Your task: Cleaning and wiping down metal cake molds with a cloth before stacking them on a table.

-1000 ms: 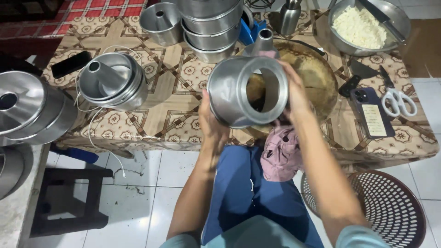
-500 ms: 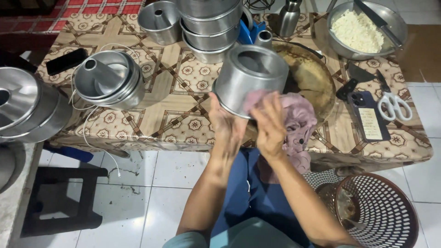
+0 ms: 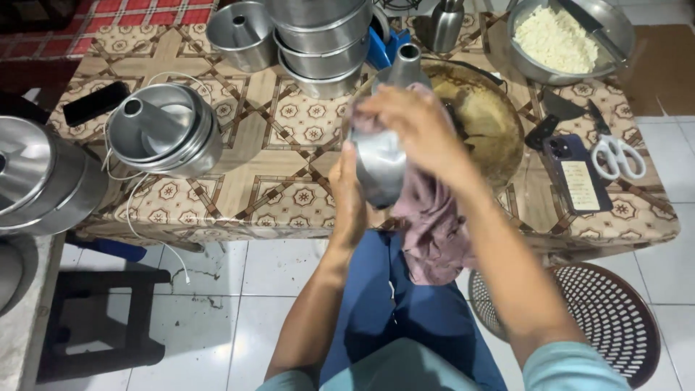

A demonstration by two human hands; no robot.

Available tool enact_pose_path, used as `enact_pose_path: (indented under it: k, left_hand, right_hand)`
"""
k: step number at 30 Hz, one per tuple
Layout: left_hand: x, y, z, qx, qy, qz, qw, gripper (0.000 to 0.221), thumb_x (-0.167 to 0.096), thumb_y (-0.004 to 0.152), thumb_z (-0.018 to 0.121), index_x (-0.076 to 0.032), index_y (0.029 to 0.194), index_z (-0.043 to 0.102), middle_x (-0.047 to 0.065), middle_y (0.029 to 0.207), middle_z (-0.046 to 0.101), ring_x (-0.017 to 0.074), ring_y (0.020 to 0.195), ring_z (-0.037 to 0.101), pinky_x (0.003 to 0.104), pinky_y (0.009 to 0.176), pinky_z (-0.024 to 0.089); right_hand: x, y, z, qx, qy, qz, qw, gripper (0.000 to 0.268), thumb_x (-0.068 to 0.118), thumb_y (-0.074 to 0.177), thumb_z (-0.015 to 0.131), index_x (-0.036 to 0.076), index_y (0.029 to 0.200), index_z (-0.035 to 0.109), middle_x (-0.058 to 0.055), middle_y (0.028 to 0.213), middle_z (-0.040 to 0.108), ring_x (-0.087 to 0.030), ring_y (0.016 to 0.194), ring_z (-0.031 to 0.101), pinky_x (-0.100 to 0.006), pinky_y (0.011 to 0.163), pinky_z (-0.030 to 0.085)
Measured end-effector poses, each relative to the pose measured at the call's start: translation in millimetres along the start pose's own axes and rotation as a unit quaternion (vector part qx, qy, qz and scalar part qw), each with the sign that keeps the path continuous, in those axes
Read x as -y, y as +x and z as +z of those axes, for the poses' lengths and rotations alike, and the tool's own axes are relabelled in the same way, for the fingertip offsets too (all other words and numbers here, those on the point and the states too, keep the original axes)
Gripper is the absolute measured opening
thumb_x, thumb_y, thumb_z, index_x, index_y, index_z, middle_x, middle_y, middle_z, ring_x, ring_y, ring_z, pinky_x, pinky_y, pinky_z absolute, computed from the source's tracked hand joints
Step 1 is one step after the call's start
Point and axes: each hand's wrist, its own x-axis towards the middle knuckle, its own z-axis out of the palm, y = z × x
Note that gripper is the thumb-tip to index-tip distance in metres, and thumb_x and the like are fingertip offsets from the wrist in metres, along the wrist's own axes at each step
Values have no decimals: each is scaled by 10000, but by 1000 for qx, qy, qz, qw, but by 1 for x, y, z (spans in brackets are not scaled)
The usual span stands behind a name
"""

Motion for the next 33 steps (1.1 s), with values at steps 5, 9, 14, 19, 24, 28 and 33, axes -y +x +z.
enact_pose_path:
  k: [5, 9, 14, 19, 24, 28, 33]
  left_hand:
    - [-38, -9, 16, 75, 21, 31, 997, 452, -441, 987, 607, -35, 839, 742, 127, 716, 680, 186, 560, 671, 361, 547, 617]
    - [-3, 19, 5, 75, 7, 48, 996, 421, -376, 989, 612, -37, 743, 658, 86, 605, 622, 155, 466, 625, 291, 439, 569]
    - [32, 37, -10, 39, 10, 52, 998, 413, -420, 978, 602, -87, 749, 685, 124, 594, 627, 220, 539, 700, 306, 485, 599]
    - [-11, 11, 5, 42, -12, 9, 999, 453, -435, 992, 609, -21, 830, 698, 146, 725, 666, 235, 603, 701, 369, 591, 624]
    - [-8, 13, 11, -31, -37, -4, 999, 435, -410, 947, 665, -5, 790, 647, 136, 678, 616, 217, 573, 645, 347, 564, 567]
    - [-18, -9, 14, -91, -60, -35, 993, 424, -423, 999, 612, -38, 843, 694, 141, 770, 676, 213, 661, 677, 371, 670, 568]
    - [-30, -6, 21, -145, -114, -6, 983, 432, -457, 978, 628, -38, 1017, 724, 135, 1002, 697, 222, 901, 667, 422, 938, 514]
  right_hand:
    - [-51, -9, -11, -57, 234, 222, 945, 254, 282, 1037, 592, 243, 1231, 752, -38, 1222, 716, -214, 1269, 620, -391, 1086, 440]
    - [-44, -28, 24, -119, 131, 86, 980, 283, 241, 1122, 488, 185, 1203, 754, -69, 1129, 711, -290, 1096, 685, -398, 992, 486]
    - [-5, -30, 29, -80, 40, -43, 995, 350, 331, 1110, 414, 258, 1310, 692, 9, 1183, 624, -201, 1194, 503, -413, 1026, 294]
    - [-62, -23, 21, -97, 189, 139, 967, 522, 456, 1137, 263, 229, 1335, 688, -60, 1261, 643, -242, 1213, 567, -390, 1074, 361]
    - [-43, -60, 5, -106, 287, 386, 870, 779, 696, 1035, 269, 125, 1458, 591, -203, 1550, 483, -361, 1487, 366, -474, 1260, 202]
    - [6, -69, 17, -177, 348, 532, 751, 1069, 851, 901, 254, 60, 1618, 289, -188, 1682, 235, -357, 1568, 151, -459, 1306, 43]
    - [32, -95, 58, -202, 359, 535, 738, 851, 662, 1039, 343, 73, 1638, 209, -182, 1709, 113, -316, 1580, 82, -455, 1320, 10]
